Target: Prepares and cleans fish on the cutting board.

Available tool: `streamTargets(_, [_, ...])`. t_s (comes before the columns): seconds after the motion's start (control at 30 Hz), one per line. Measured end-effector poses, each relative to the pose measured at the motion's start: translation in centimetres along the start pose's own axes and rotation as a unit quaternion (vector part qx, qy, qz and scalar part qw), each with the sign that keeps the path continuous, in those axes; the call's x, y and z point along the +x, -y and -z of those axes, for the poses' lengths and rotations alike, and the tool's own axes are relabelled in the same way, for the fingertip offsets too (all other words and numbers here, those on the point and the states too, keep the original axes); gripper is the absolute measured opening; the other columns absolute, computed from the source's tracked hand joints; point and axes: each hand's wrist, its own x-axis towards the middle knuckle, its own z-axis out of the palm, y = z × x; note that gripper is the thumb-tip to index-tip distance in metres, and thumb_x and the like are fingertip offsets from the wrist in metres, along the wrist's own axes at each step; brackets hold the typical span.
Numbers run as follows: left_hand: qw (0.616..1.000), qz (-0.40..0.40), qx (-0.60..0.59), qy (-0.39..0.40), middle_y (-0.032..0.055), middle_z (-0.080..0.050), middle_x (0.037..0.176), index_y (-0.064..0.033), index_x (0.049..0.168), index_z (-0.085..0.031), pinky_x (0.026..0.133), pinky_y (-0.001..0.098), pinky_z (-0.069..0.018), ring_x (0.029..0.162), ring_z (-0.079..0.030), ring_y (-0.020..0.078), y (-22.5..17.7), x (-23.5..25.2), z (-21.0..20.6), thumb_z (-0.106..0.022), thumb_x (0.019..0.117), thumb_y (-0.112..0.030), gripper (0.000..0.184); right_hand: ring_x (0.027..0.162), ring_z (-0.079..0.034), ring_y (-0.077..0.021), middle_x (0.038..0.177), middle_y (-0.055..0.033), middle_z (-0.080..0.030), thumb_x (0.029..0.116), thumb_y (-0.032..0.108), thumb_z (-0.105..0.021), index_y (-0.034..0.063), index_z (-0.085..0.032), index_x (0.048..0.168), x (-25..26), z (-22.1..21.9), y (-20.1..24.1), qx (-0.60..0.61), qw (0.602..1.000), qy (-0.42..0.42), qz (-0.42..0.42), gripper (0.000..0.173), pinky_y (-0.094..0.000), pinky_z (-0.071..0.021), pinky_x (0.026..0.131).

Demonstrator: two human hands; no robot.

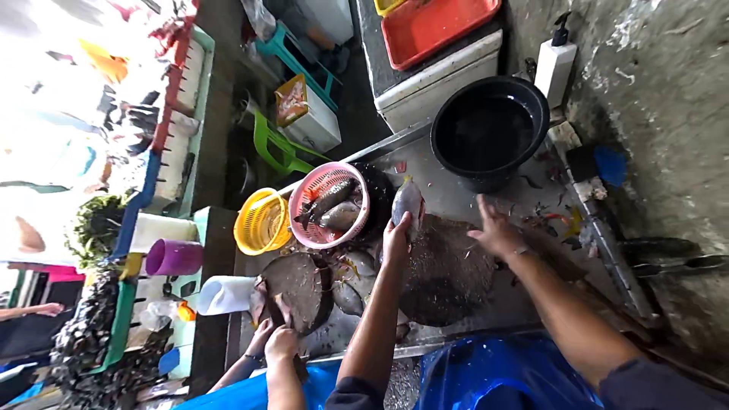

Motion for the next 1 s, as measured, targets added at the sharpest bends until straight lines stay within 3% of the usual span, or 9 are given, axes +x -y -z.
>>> streamTargets(0.07, [0.993, 0.019, -0.108, 0.051, 0.0063, -0.068, 0.118, -0.0153, 0.142, -0.051, 0.085, 0.0361, -0.0577, 0.100, -0.067, 0.0156, -0.1, -0.2, -1.2, -0.056, 0.1056, -0.041, 0.045, 0.134, -0.058, -0.0325, 0.158, -0.0175, -0.045, 0.1009, 0.023, -0.066, 0.0099, -0.028, 0.162, 0.0, -2.9, 2.1, 0.215, 0.972, -0.017, 0.089, 0.073, -0.0509, -0.0524, 0.107])
streamTargets(0.17, [0.977, 0.026, -0.201, 0.071, 0.0066, -0.069, 0.108, -0.0142, 0.131, -0.056, 0.080, 0.0391, -0.0596, 0.093, -0.068, 0.0180, 0.3, -1.1, -3.3, -0.050, 0.1078, -0.038, 0.034, 0.106, -0.070, -0.0269, 0.127, -0.0174, -0.066, 0.1087, 0.029, -0.052, 0.0073, -0.043, 0.151, 0.5, -6.1, 6.2, 0.404, 0.908, 0.038, 0.103, 0.049, -0.0487, -0.0598, 0.090])
streamTargets(0.27, [0.969, 0.034, -0.247, -0.001, 0.0059, -0.069, 0.097, -0.0110, 0.120, -0.061, 0.073, 0.0347, -0.0586, 0.084, -0.068, 0.0154, 0.2, -0.9, -4.7, -0.057, 0.1051, -0.036, 0.030, 0.078, -0.066, -0.0289, 0.085, -0.0159, -0.066, 0.1101, 0.040, -0.045, 0.0005, -0.065, 0.109, 1.0, -6.3, 8.0, 0.272, 0.958, 0.016, 0.089, 0.045, -0.0527, -0.0562, 0.074])
streamTargets(0.4, [0.965, 0.033, -0.259, -0.034, 0.0096, -0.067, 0.103, -0.0124, 0.131, -0.054, 0.070, 0.0370, -0.0601, 0.083, -0.068, 0.0197, -1.7, 0.4, -5.1, -0.057, 0.1054, -0.034, 0.034, 0.060, -0.062, -0.0265, 0.065, -0.0107, -0.058, 0.1087, 0.031, -0.048, 0.0028, -0.064, 0.088, 0.6, -1.3, 7.8, 0.114, 0.967, -0.090, 0.208, 0.038, -0.0483, -0.0526, 0.056])
streamTargets(0.5, [0.993, -0.051, -0.107, 0.026, 0.0124, -0.068, 0.118, -0.0189, 0.147, -0.043, 0.076, 0.0429, -0.0616, 0.094, -0.071, 0.0251, -4.2, 1.9, -6.4, -0.063, 0.1026, -0.038, 0.052, 0.094, -0.071, -0.0389, 0.101, -0.0206, -0.071, 0.1062, 0.021, -0.052, 0.0047, -0.069, 0.115, 4.1, 6.8, 8.1, -0.048, 0.967, -0.163, 0.189, 0.025, -0.0577, -0.0587, 0.081])
streamTargets(0.6, [0.983, -0.139, 0.115, 0.027, 0.0179, -0.071, 0.106, -0.0045, 0.140, -0.050, 0.076, 0.0485, -0.0632, 0.088, -0.073, 0.0285, -8.4, 6.1, -10.8, -0.072, 0.0946, -0.025, 0.055, 0.128, -0.049, -0.0553, 0.139, -0.0308, -0.052, 0.0918, 0.009, -0.068, 0.0065, -0.067, 0.129, 10.0, 14.0, 8.7, -0.149, 0.980, -0.128, 0.041, 0.038, -0.0736, -0.0469, 0.094])
streamTargets(0.77, [0.806, -0.124, 0.572, 0.087, 0.0221, -0.071, 0.112, -0.0107, 0.143, -0.049, 0.083, 0.0652, -0.0557, 0.105, -0.070, 0.0431, -12.0, 12.7, -19.8, -0.071, 0.0904, -0.032, 0.061, 0.122, -0.058, -0.0532, 0.124, -0.0329, -0.065, 0.0875, 0.008, -0.071, -0.0092, -0.069, 0.110, 17.4, 15.8, 6.2, -0.255, 0.962, -0.034, -0.093, 0.028, -0.0738, -0.0480, 0.093])
streamTargets(0.9, [0.730, -0.053, 0.660, 0.169, 0.0250, -0.067, 0.126, -0.0053, 0.134, -0.061, 0.088, 0.0694, -0.0520, 0.117, -0.064, 0.0464, -8.5, 15.3, -22.8, -0.066, 0.0958, -0.029, 0.045, 0.128, -0.056, -0.0501, 0.133, -0.0300, -0.062, 0.0958, 0.014, -0.069, -0.0015, -0.070, 0.123, 19.1, 12.7, 2.6, -0.280, 0.945, 0.135, -0.098, 0.031, -0.0731, -0.0432, 0.102])
streamTargets(1.0, [0.703, -0.042, 0.663, 0.254, 0.0227, -0.067, 0.128, -0.0049, 0.121, -0.070, 0.093, 0.0712, -0.0484, 0.120, -0.062, 0.0435, -8.1, 16.1, -22.6, -0.057, 0.1015, -0.035, 0.038, 0.104, -0.070, -0.0393, 0.108, -0.0245, -0.072, 0.0997, 0.015, -0.061, -0.0017, -0.073, 0.111, 19.9, 12.4, 0.9, -0.026, 1.000, -0.005, 0.015, 0.023, -0.0634, -0.0531, 0.094])
